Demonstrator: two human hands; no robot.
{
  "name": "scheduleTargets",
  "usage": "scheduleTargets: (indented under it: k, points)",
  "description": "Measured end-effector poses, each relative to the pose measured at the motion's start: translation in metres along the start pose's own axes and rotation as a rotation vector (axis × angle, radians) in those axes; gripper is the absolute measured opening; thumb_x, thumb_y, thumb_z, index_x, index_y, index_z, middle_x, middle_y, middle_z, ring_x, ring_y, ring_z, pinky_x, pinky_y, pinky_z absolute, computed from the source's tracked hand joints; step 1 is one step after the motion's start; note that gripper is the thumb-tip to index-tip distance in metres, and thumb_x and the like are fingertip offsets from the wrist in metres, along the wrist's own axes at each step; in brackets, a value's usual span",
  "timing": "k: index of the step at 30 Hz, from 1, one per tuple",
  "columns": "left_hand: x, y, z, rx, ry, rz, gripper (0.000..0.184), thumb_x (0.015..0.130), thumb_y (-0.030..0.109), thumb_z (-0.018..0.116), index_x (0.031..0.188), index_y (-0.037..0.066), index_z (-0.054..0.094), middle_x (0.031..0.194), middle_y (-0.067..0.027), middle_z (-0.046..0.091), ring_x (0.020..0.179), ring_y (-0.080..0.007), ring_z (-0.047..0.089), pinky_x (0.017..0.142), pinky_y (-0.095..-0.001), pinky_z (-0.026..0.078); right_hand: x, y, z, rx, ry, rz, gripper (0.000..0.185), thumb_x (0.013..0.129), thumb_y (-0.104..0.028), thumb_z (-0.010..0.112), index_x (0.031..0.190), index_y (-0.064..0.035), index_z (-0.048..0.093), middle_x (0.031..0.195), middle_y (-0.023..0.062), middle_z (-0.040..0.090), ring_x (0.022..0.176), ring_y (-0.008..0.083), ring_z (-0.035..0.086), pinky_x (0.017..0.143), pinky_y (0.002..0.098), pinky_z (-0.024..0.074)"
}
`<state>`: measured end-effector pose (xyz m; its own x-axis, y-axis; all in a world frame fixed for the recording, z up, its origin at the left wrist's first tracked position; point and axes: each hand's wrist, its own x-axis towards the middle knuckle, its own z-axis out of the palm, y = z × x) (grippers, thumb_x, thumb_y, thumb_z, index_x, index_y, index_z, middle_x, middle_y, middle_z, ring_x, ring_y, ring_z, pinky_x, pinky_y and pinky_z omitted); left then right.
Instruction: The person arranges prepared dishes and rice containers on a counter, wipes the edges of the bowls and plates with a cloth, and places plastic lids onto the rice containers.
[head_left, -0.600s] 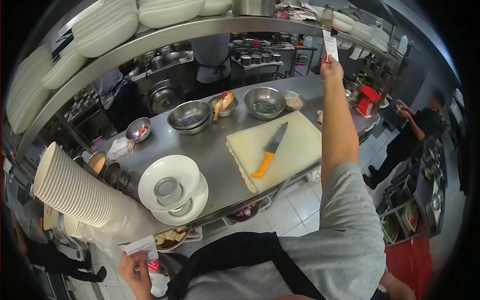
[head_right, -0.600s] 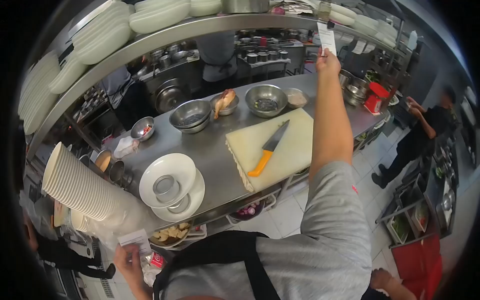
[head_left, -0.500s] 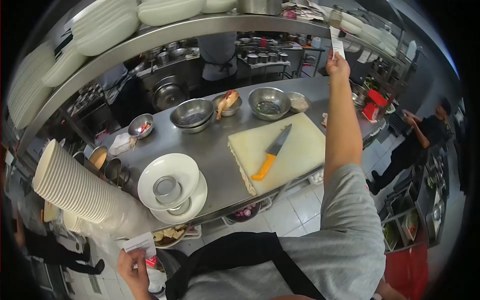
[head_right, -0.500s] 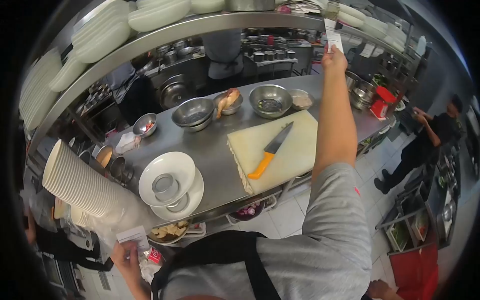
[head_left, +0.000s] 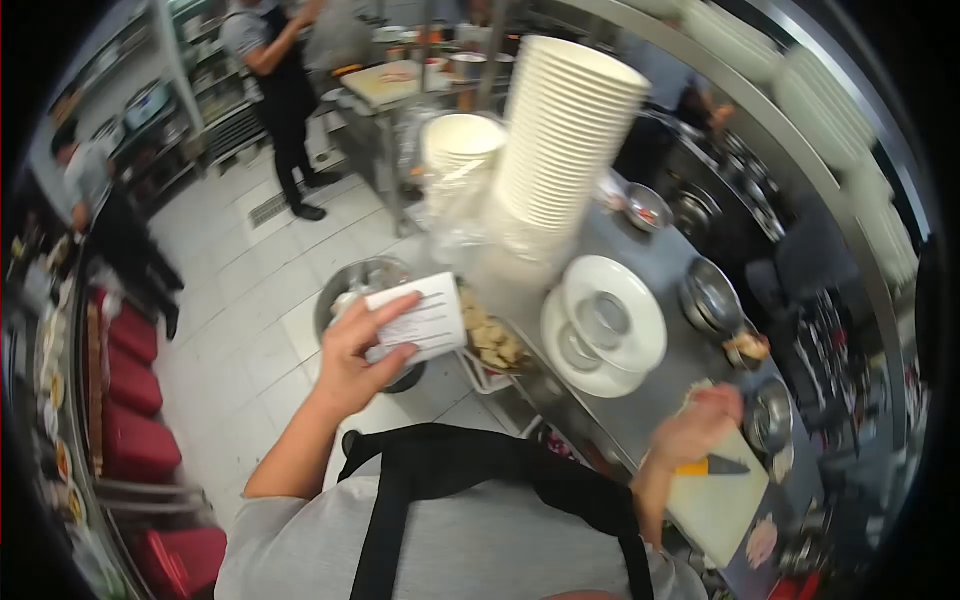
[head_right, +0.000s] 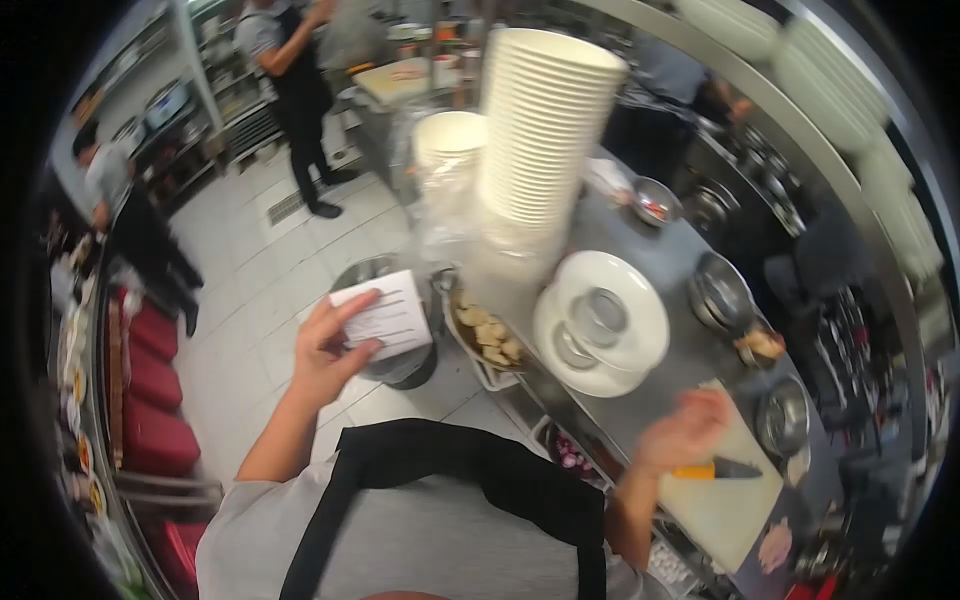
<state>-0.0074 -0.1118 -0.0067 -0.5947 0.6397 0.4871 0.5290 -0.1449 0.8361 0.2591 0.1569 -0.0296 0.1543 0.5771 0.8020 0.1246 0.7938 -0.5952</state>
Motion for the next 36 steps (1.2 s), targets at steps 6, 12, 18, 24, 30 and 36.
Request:
scheduleTargets:
  k: [6, 12, 18, 24, 30, 36]
  points:
    - [-0.053, -0.039, -0.108, 0.238, -0.043, 0.075, 0.059, 0.069, 0.002, 0.072, 0.124, 0.01, 0.052, 0.116, -0.0127, 0.055, 0.099, -0.024, 0.056, 0.079, -0.0287, 0.05, -0.16, -0.142, 0.165, 1.126, -1.216, 0.478, 0.012, 0.078, 0.002, 0.063, 0.089, -0.0026, 0.064, 0.102, 0.011, 0.059, 0.096, 0.0172, 0.057, 0.076, 0.0257, 0.0465]
    - [-0.104, -0.075, -0.238, 0.161, 0.07, -0.105, 0.064, 0.071, 0.003, 0.071, 0.129, 0.01, 0.046, 0.118, -0.0129, 0.055, 0.099, -0.0214, 0.057, 0.078, -0.0291, 0.049, -0.262, -0.258, 0.282, 0.978, -1.663, 0.494, 0.022, 0.077, 0.005, 0.06, 0.096, -0.0047, 0.066, 0.098, 0.0092, 0.062, 0.087, 0.0202, 0.062, 0.075, 0.0268, 0.0494]
    - [-0.118, -0.108, -0.353, 0.308, 0.3, -0.345, 0.038, 0.071, -0.001, 0.068, 0.107, 0.005, 0.059, 0.083, -0.0093, 0.062, 0.073, -0.0176, 0.06, 0.065, -0.0263, 0.048, -0.317, -0.328, 0.379, 0.982, -1.718, -0.234, 0.027, 0.074, 0.006, 0.058, 0.095, -0.0086, 0.065, 0.092, 0.0066, 0.063, 0.081, 0.0231, 0.062, 0.069, 0.0293, 0.05]
    - [-0.11, -0.171, -0.441, 0.416, 0.591, -0.364, 0.018, 0.071, -0.006, 0.063, 0.087, 0.002, 0.063, 0.076, -0.0086, 0.06, 0.066, -0.0161, 0.058, 0.059, -0.025, 0.047, -0.345, -0.332, 0.509, 0.833, -1.623, -0.432, 0.036, 0.073, 0.01, 0.049, 0.099, -0.0096, 0.064, 0.098, 0.0092, 0.062, 0.088, 0.0268, 0.061, 0.075, 0.0309, 0.0504]
    - [-0.108, -0.265, -0.559, 0.568, 0.566, -0.626, 0.028, 0.068, -0.007, 0.063, 0.095, 0.003, 0.061, 0.078, -0.0091, 0.06, 0.068, -0.016, 0.058, 0.06, -0.0253, 0.047, -0.282, -0.275, 0.677, 0.403, -1.313, -0.489, 0.052, 0.069, 0.016, 0.046, 0.112, -0.0106, 0.06, 0.105, 0.0109, 0.06, 0.096, 0.0268, 0.059, 0.08, 0.0303, 0.0475]
    - [-0.224, -0.429, -0.634, 0.632, 0.488, -1.109, 0.039, 0.067, 0.001, 0.065, 0.105, 0.007, 0.056, 0.077, -0.0094, 0.061, 0.063, -0.0198, 0.059, 0.06, -0.0304, 0.049, -0.205, -0.277, 0.821, 0.106, -1.248, -0.458, 0.048, 0.068, 0.007, 0.049, 0.112, -0.0115, 0.058, 0.099, 0.0156, 0.061, 0.092, 0.0348, 0.059, 0.078, 0.0381, 0.0476]
